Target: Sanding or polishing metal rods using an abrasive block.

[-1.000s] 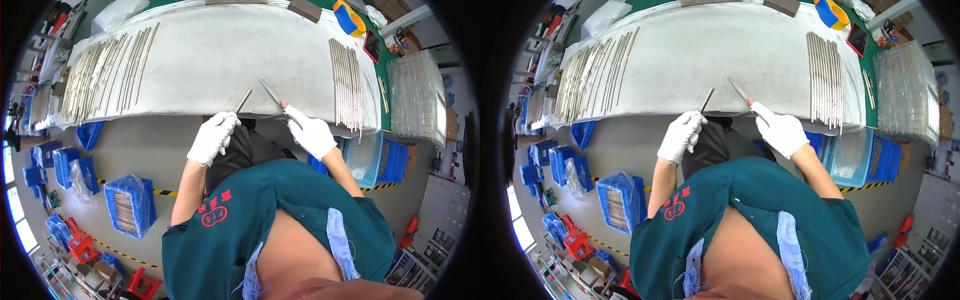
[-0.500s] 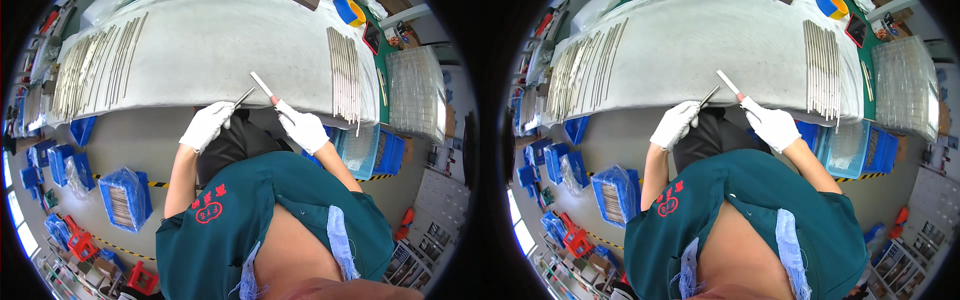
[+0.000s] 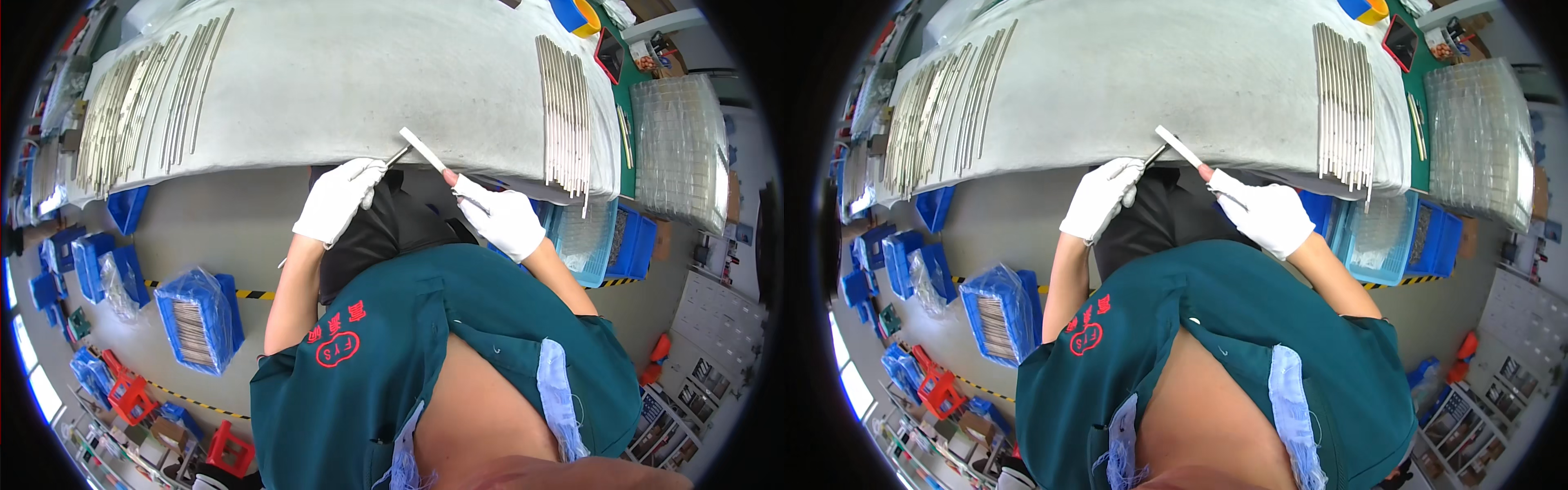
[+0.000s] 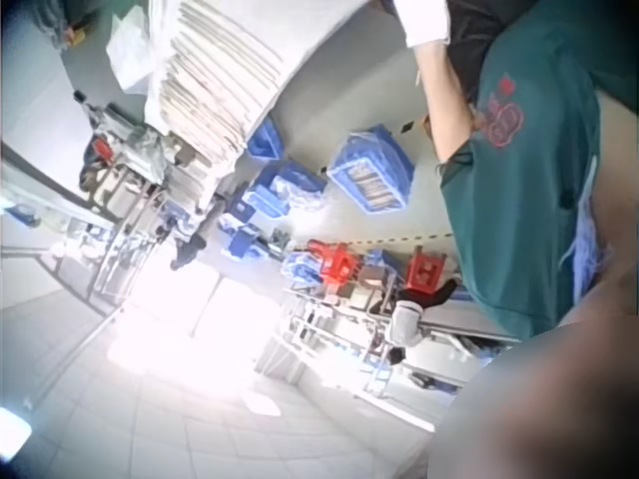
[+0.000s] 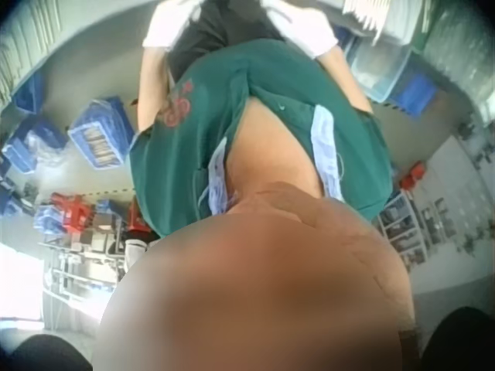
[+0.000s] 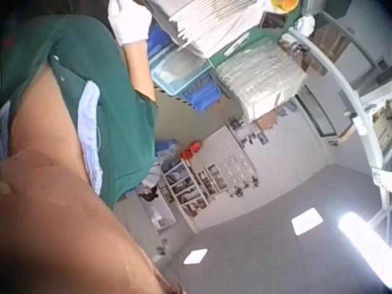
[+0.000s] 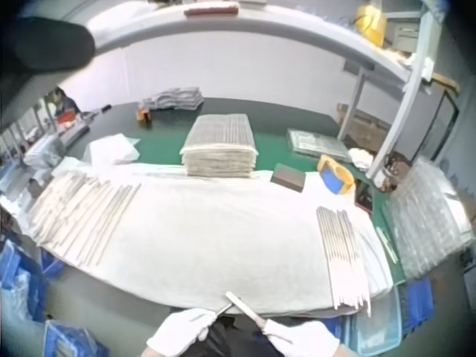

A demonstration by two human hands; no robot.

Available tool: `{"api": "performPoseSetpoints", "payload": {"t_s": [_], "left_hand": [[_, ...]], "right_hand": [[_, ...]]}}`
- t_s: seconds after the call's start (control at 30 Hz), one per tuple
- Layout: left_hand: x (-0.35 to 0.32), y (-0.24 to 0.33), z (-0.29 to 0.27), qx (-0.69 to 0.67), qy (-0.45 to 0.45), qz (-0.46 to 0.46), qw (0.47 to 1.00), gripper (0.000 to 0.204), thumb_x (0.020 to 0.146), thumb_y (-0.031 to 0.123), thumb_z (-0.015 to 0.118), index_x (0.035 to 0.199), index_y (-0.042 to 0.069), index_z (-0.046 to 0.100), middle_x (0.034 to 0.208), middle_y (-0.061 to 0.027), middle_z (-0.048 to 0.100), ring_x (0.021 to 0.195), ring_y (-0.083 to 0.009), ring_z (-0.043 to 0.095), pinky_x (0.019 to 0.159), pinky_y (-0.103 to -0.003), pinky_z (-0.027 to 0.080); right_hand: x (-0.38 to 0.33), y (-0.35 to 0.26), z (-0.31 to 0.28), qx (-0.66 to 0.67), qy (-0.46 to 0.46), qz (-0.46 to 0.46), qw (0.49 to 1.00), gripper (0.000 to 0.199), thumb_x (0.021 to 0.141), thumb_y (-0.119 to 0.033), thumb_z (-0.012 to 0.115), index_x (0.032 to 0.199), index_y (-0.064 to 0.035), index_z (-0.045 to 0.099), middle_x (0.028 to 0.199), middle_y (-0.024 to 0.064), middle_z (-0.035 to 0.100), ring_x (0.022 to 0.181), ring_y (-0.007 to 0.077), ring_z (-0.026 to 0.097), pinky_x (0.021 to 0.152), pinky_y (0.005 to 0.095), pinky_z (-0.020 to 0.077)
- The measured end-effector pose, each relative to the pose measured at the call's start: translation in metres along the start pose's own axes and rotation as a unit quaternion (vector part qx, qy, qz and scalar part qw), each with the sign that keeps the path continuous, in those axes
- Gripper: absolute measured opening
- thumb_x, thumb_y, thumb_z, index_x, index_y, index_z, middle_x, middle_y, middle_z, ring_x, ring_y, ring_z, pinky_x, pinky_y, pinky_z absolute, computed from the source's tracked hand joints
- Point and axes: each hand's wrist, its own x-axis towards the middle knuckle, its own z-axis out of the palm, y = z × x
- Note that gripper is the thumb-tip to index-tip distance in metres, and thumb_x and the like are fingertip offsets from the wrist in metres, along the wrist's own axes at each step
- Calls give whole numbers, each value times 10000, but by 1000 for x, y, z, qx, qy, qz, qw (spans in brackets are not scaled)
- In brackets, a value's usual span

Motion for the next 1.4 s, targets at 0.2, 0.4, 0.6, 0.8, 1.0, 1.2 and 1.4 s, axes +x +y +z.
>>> {"api": "performPoseSetpoints", "payload": {"t_s": [0.2,0.4,0.6,0.8,1.0,1.2,1.4], "left_hand": [[4,-12,0,-9,2,-1,1000,197,861,154,559,991,24,629,658,41,527,524,-23,370,475,-172,304],[11,-36,-2,97,24,240,966,181,852,120,579,983,9,635,753,46,578,576,-11,406,521,-164,337],[-1,-9,3,195,35,168,966,202,862,122,561,1014,4,620,872,-6,649,728,-31,519,659,-174,417],[-1,-21,-1,303,43,254,917,225,887,210,473,1027,103,613,990,-48,621,872,-209,596,765,-270,466],[0,-20,2,304,41,261,916,219,890,214,470,999,99,621,1012,-37,618,870,-205,596,760,-265,468],[1,-20,-1,232,11,250,940,213,883,190,491,1020,85,616,982,-50,626,867,-211,597,768,-266,463],[1,-18,0,232,18,166,958,213,889,200,484,1003,89,625,986,-53,626,874,-219,597,771,-273,463]], "right_hand": [[23,-13,3,-21,-29,52,998,454,866,-227,486,1300,-334,411,473,72,497,362,250,480,358,364,389],[0,-6,13,-37,-3,11,999,406,864,-216,492,1257,-316,481,553,34,555,333,217,438,334,319,367],[27,-9,19,59,24,49,997,492,849,-157,497,1319,-266,405,545,91,517,352,250,458,360,365,393],[0,-2,16,-64,8,-82,995,199,771,-28,546,957,22,597,1225,39,540,387,164,474,351,261,377],[19,-9,19,94,7,27,995,389,816,-61,540,1204,-91,531,759,72,604,391,167,496,370,271,410],[3,-2,20,-26,60,-62,996,368,823,-90,528,1191,-113,527,651,41,582,360,181,472,353,287,393],[10,-9,8,138,-2,52,989,440,835,-108,508,1271,-132,453,670,46,583,373,168,493,367,290,408]]}}
